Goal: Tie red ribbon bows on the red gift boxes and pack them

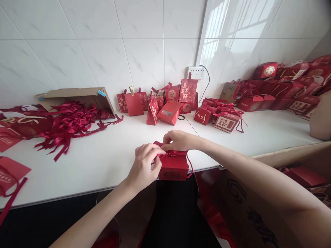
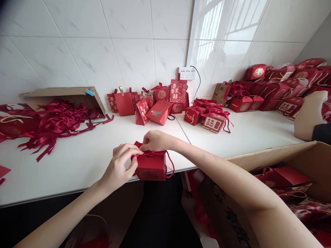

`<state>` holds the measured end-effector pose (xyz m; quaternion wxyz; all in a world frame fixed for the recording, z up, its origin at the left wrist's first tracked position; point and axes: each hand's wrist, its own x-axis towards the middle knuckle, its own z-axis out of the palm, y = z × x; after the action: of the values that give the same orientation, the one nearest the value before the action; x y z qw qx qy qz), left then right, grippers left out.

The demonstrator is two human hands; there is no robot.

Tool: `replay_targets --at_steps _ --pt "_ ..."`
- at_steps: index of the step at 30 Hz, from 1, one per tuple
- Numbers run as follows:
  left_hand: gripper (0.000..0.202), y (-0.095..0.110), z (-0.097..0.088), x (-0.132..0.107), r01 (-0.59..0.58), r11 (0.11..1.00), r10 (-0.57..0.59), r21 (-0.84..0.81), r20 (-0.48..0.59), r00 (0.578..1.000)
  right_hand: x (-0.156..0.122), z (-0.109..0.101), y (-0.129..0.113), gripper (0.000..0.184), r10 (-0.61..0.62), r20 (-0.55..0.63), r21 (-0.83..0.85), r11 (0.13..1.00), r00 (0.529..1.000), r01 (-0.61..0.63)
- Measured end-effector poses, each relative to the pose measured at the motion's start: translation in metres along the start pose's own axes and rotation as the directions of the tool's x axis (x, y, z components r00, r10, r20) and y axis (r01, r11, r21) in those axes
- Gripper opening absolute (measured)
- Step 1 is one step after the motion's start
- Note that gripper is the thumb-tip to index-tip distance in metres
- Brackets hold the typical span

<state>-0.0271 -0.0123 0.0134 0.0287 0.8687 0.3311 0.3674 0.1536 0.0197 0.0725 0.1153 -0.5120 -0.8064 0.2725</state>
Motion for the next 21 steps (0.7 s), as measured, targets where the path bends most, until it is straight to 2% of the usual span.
replay_targets --at_steps 4,7,12,14,17,21 --pt "0.039 0.001 0.000 0.004 0.023 0.997 -0.013 -0.074 0.132 0.991 -0.005 0.001 0.008 0.022 0.112 -0.098 0.038 0.993 0.989 -0.109" --pt "0.040 0.003 0.000 0.010 0.085 0.989 -0.061 -0.125 0.185 0.981 -0.008 0.006 0.012 0.023 0.134 -0.132 0.070 0.990 0.982 -0.126" --pt "0.019 0.008 0.002 0.020 0.238 0.951 -0.190 -0.195 0.239 0.952 -0.015 0.002 0.022 0.036 0.159 -0.190 0.119 0.983 0.969 -0.138" --pt "0.016 0.009 0.003 0.023 0.272 0.941 -0.219 -0.200 0.249 0.943 -0.020 -0.006 0.029 0.044 0.220 -0.131 0.131 0.970 0.967 -0.203" --pt "0.013 0.010 0.005 0.026 0.299 0.931 -0.238 -0.210 0.271 0.933 -0.030 -0.015 0.040 0.049 0.274 0.059 0.192 0.941 0.960 -0.280" --pt "0.012 0.010 0.005 0.029 0.321 0.921 -0.249 -0.222 0.301 0.921 -0.041 -0.019 0.047 0.047 0.263 0.170 0.425 0.850 0.950 -0.312"
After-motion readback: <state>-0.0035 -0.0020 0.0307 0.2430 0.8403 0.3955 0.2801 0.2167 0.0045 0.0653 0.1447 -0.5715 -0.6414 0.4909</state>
